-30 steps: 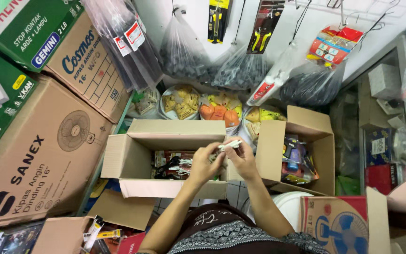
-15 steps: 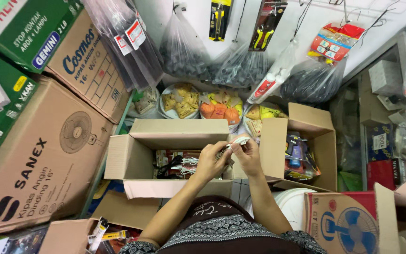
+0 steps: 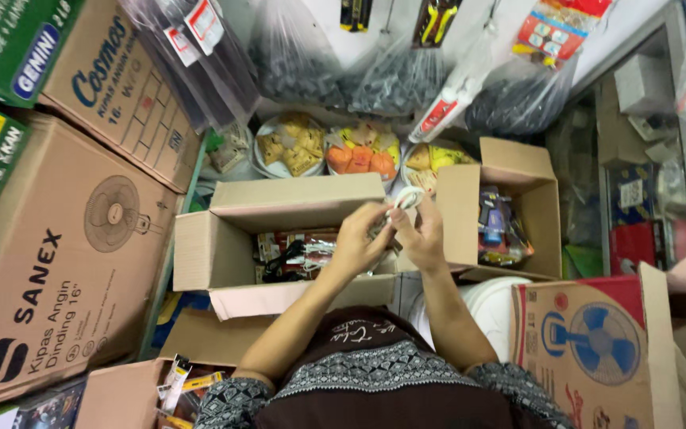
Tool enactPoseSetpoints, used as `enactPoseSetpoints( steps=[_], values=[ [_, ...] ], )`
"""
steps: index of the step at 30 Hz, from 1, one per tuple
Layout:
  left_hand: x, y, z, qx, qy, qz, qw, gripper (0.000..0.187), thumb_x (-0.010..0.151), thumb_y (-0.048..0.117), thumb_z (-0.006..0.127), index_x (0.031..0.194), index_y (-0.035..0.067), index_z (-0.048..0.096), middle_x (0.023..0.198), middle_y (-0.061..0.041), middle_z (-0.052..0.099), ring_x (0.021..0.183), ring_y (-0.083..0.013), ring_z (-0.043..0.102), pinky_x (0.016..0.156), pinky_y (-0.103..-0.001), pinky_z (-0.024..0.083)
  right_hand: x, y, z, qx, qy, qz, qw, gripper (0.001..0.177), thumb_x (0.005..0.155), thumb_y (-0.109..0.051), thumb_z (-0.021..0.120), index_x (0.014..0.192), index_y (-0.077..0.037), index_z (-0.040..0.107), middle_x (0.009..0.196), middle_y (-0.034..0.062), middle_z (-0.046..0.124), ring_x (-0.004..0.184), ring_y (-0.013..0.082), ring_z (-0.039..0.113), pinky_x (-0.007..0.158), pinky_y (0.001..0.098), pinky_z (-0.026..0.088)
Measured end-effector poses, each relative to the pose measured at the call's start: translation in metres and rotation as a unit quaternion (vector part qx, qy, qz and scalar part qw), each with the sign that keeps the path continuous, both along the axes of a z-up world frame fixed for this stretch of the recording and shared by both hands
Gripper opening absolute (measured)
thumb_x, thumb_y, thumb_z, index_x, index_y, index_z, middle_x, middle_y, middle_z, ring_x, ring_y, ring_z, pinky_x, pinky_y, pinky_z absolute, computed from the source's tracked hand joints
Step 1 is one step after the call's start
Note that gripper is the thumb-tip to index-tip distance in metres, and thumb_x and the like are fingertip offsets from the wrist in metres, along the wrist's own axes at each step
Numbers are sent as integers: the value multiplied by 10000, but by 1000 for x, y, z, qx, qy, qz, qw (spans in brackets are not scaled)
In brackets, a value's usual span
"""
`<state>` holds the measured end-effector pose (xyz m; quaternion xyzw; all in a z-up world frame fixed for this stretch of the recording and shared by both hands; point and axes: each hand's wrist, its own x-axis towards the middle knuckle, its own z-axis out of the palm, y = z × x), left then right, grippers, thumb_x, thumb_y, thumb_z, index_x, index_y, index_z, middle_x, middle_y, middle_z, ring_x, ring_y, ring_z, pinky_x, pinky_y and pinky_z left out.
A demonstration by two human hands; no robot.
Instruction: The person wipes a white power cord with a cloth and organizes it into a cardboard box containing various packaged hardware items.
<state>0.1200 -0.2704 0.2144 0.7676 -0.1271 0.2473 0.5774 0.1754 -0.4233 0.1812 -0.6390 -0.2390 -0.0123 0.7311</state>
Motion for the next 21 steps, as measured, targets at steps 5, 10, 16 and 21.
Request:
enactPoseSetpoints(
  steps=[5, 10, 16, 21],
  values=[
    [4, -4, 14, -40, 37, -15, 998, 292, 873, 49, 718, 1156, 4, 660, 1018, -147, 709, 854, -251, 682, 810, -317, 552, -2, 0, 3, 15, -34, -45, 998, 249, 1053, -225, 739, 1137, -23, 620, 1041, 19, 594, 923, 95, 541, 818, 245, 444],
    [13, -8, 0, -151, 78, -47, 984, 128, 997, 72, 667, 1105, 3, 676, 987, -75, 732, 919, -150, 664, 863, -303, 553, -15, 15, 18, 94, -43, 25, 994, 583, 1043, -370, 660, 1486, -72, 425, 1379, 88, 538, 1260, 159, 550, 1107, 314, 443],
    [39, -10, 3, -395, 100, 16, 913, 138, 1055, 157, 610, 1112, 32, 596, 946, -19, 657, 824, -84, 593, 756, -270, 504, -28, 20, 31, -180, -284, -95, 937, 600, 1006, -269, 627, 1511, -29, 411, 1557, 190, 353, 1450, 339, 383, 1230, 458, 316],
    [40, -19, 0, -424, 86, -48, 900, 140, 1092, 154, 549, 1154, 38, 597, 1060, -58, 691, 937, -100, 642, 870, -278, 528, -23, 24, -21, -93, -216, -175, 956, 324, 1107, -122, 626, 1424, -88, 569, 1475, 153, 458, 1329, 282, 521, 1093, 400, 520]
  ],
)
